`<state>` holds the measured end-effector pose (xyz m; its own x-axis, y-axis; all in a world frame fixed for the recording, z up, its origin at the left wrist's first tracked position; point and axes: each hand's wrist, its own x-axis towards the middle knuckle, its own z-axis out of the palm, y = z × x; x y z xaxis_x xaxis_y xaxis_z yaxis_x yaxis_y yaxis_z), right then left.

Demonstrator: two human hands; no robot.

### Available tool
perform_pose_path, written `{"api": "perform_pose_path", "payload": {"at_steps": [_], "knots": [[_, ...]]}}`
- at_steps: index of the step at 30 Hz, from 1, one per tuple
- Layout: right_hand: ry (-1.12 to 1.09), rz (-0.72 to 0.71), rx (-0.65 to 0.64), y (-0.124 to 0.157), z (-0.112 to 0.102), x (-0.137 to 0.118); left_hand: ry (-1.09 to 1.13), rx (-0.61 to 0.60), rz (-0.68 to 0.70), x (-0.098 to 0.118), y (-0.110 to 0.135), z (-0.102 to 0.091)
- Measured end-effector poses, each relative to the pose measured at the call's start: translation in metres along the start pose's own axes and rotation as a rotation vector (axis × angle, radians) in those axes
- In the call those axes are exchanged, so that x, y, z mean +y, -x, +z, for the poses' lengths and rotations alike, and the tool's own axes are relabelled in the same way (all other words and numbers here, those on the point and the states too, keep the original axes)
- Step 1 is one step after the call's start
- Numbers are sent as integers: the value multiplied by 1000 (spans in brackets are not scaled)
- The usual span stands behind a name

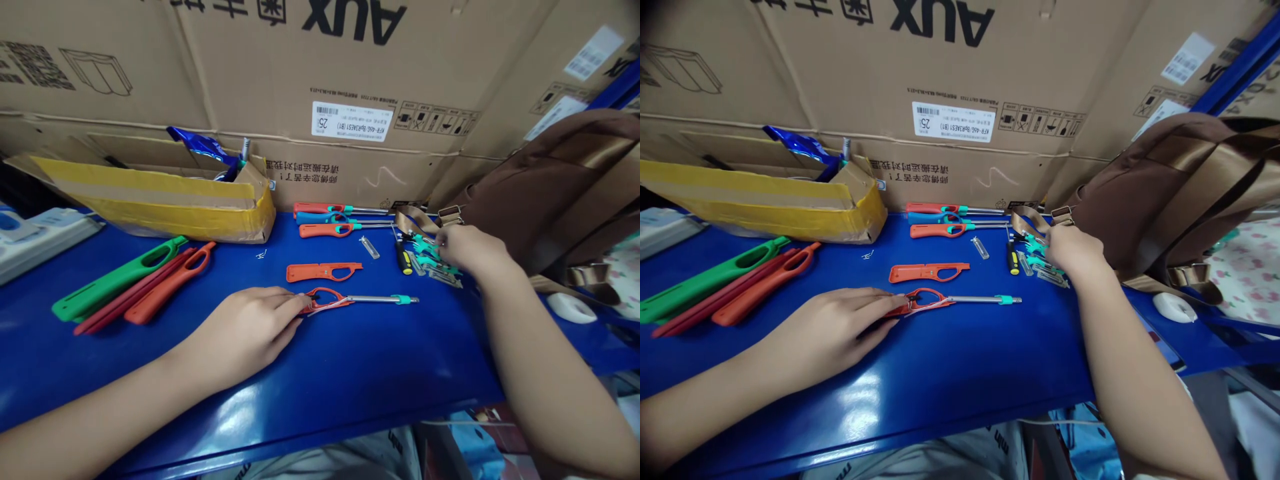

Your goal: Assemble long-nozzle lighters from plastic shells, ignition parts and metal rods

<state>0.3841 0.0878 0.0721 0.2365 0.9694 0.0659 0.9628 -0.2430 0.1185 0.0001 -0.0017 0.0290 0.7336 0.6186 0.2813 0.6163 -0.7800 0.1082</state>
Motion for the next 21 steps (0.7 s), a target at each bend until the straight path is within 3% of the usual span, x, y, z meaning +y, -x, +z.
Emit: {"api": "perform_pose_path", "payload": {"at_steps": [2,4,5,7,9,13,18,21], "knots": [[-150,30,100,6,-6,-8,65,16,-41,1,-1,-1],[-559,-158,291,17,-11,-24,144,68,-72,3,-2,-1],[-773,-281,298,24,-12,-35,199,107,-90,5,-2,-1],[-1015,-477,139,43,-11,-57,330,182,-144,8,-4,-1],[-1076,-619,-1,63,-8,-79,446,238,-206,11,-6,0],[-1130,-755,-282,97,2,-108,573,263,-239,16,-9,1],[-1234,-812,-364,112,11,-119,638,212,-229,21,-9,3],[-1245,-842,-305,114,14,-120,724,197,-342,22,-11,2]]}}
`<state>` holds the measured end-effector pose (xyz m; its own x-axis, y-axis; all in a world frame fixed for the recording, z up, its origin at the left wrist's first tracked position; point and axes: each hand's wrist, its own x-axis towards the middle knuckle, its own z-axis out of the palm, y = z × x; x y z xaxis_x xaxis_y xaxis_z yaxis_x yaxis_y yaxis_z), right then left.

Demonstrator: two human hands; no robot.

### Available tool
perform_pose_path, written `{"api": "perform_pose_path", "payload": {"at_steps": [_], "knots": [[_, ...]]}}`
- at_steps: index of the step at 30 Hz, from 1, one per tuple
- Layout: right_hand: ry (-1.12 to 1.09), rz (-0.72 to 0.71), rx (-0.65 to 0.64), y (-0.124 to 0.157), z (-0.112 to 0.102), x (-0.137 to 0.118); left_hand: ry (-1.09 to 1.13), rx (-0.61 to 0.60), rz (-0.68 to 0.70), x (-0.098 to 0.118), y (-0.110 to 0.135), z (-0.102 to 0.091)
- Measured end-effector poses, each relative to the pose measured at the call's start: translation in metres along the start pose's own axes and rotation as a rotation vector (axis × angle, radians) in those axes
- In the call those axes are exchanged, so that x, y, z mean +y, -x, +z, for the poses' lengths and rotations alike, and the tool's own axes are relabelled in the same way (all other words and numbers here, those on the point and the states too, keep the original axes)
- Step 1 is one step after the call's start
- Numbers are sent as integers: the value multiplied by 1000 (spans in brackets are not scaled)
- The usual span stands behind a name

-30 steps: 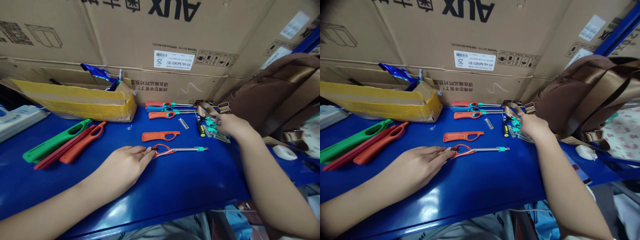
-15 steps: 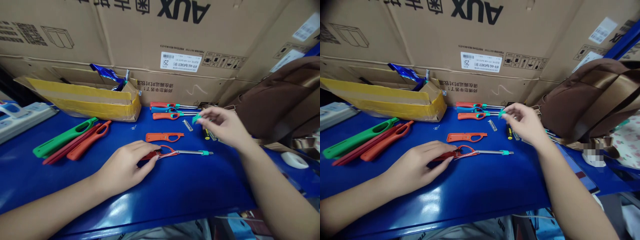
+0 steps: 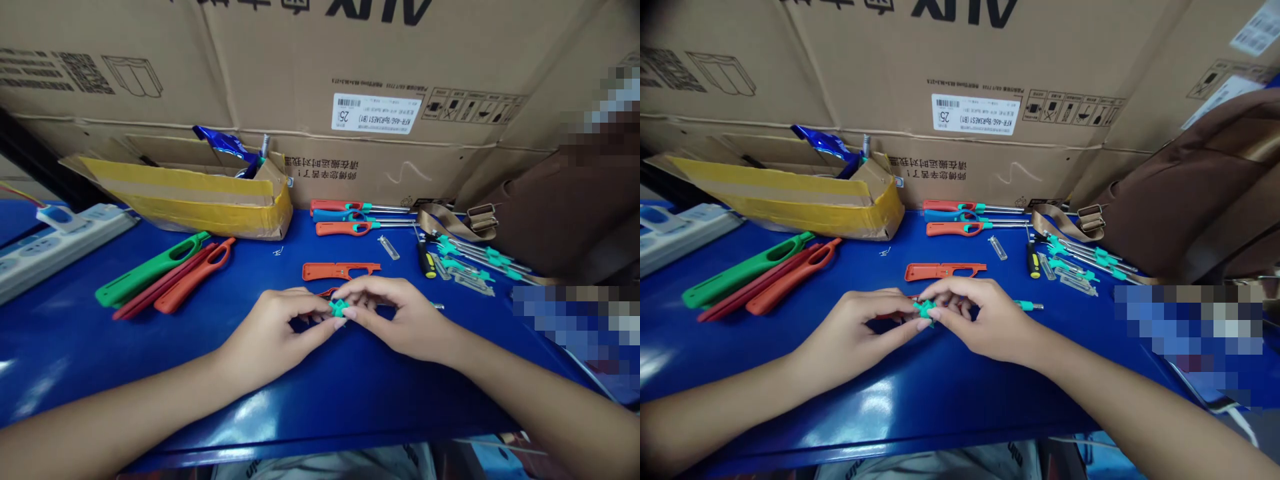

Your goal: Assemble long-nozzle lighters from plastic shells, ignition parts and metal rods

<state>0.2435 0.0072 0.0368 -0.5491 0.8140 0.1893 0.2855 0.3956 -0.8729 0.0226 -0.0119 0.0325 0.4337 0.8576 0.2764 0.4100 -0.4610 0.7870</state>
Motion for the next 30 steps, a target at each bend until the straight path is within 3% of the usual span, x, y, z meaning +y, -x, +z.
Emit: {"api": "perform_pose_path", "payload": {"at_steps": [4,8,10,13,15,17,19,25,30], "knots": [[168,-112,139,0,1,3,166,42,-209,3,-3,1],[348,-332,123,0,2,6,317,13,-296,4,-3,3],[378,-375,119,1,0,7,312,-7,-308,4,-2,3],[400,-315,153,-1,-10,9,159,-20,-239,1,-1,-2],[440,-242,147,-3,-20,12,-37,3,-92,-3,-2,-8],[507,-178,76,-5,-30,16,-236,14,78,-9,-4,-13],[549,-129,19,-6,-35,21,-374,-1,158,-15,-5,-15],[465,-81,-20,-4,-26,25,-480,-90,181,-24,-7,-14],[461,-52,-49,-4,-19,25,-458,-89,176,-29,-8,-14]]}}
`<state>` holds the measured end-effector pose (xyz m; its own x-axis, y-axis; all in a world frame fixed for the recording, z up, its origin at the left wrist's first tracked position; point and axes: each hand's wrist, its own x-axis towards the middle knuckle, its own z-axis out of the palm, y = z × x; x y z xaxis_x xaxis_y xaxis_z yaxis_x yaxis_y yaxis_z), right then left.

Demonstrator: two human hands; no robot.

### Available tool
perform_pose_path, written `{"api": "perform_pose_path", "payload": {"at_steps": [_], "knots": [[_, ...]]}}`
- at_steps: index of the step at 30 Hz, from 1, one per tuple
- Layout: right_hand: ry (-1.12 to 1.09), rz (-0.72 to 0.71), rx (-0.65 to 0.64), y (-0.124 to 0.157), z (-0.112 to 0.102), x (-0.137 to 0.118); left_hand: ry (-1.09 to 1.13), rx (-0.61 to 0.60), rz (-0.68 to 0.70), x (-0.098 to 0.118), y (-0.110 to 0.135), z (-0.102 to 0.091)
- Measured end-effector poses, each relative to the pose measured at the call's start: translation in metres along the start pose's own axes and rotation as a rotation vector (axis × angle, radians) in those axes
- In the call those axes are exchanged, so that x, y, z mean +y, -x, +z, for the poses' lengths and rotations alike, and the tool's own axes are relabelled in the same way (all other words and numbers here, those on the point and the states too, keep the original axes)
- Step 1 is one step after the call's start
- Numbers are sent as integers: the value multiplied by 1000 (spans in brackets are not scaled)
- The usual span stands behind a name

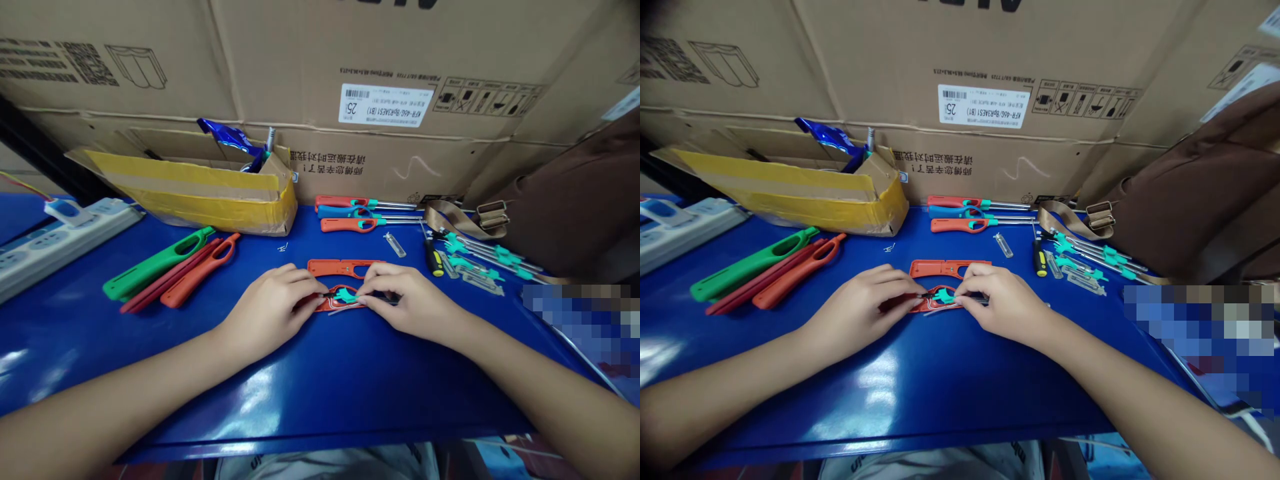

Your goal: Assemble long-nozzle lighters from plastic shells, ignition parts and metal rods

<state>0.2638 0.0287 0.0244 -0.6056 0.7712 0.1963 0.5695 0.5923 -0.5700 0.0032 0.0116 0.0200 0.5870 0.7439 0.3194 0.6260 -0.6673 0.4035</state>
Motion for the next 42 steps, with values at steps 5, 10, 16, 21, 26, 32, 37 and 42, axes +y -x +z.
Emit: {"api": "perform_pose_path", "payload": {"at_steps": [5,10,16,21,26,32,37,42], "knots": [[-59,-5,3,-2,2,1,55,7,-37,-3,-2,2],[-169,-47,-18,-5,4,4,118,-11,-83,-3,-3,2],[-221,-96,-9,-6,7,9,105,-49,-100,-3,-5,-1],[-216,-105,-6,-6,7,8,79,-68,-84,0,-3,-2],[-218,-98,-26,-6,9,8,98,-80,-78,1,-3,-1],[-277,-49,-68,-8,12,9,106,-118,-100,0,-5,-1],[-295,-70,-50,-7,13,11,104,-123,-103,1,-5,-2],[-290,-139,-19,-6,12,14,113,-123,-107,0,-5,-2]]}}
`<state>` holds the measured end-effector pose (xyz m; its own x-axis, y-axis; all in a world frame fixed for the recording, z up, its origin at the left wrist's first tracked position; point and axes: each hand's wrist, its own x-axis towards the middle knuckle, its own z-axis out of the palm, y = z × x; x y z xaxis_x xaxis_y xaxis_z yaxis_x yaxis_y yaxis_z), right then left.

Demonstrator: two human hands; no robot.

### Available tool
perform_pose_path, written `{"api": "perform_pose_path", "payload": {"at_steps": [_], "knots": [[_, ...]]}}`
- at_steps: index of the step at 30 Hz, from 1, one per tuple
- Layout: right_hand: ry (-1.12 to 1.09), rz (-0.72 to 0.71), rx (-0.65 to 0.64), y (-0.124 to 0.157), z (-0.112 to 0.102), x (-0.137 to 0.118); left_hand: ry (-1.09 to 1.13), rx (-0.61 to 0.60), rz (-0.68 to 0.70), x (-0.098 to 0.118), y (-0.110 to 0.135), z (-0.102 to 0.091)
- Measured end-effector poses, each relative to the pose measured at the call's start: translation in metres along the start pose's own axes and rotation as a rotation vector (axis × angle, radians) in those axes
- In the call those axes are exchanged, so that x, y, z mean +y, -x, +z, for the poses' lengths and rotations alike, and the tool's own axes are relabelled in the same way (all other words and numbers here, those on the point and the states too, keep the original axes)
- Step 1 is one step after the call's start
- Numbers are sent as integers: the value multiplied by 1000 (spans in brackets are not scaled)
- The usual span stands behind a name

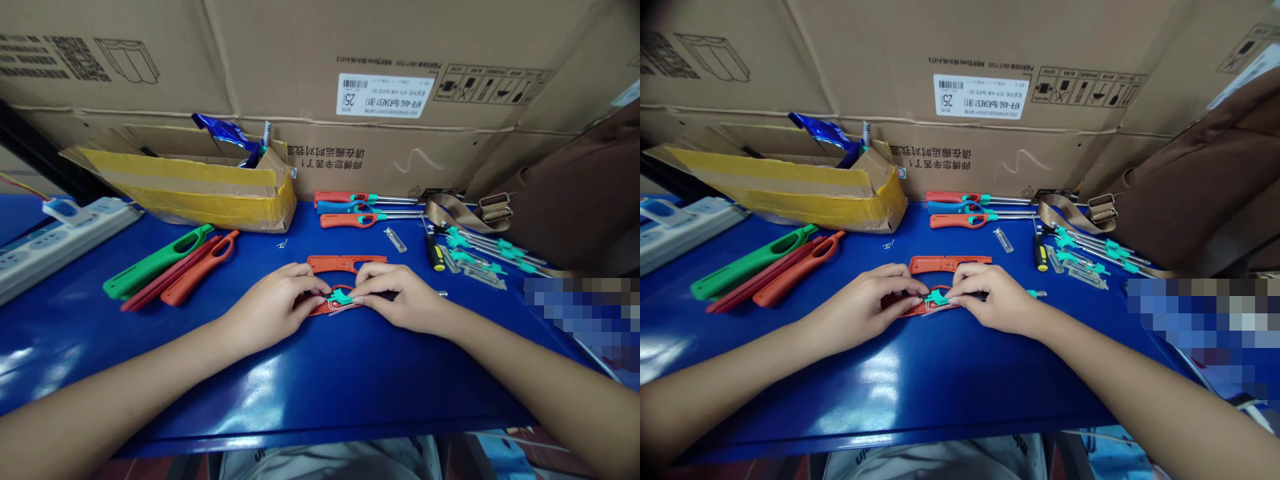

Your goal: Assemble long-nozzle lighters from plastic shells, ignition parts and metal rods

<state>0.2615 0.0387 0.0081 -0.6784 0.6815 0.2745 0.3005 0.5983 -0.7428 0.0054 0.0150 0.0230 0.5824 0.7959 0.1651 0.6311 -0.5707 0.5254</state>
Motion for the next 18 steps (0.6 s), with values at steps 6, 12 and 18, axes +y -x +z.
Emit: {"api": "perform_pose_path", "payload": {"at_steps": [6,12,18], "knots": [[34,-28,2,1,1,1,7,9,6,0,0,0],[142,-139,-8,2,1,-1,16,15,4,0,-1,0],[257,-184,-53,3,-1,-5,12,29,23,0,1,1]]}}
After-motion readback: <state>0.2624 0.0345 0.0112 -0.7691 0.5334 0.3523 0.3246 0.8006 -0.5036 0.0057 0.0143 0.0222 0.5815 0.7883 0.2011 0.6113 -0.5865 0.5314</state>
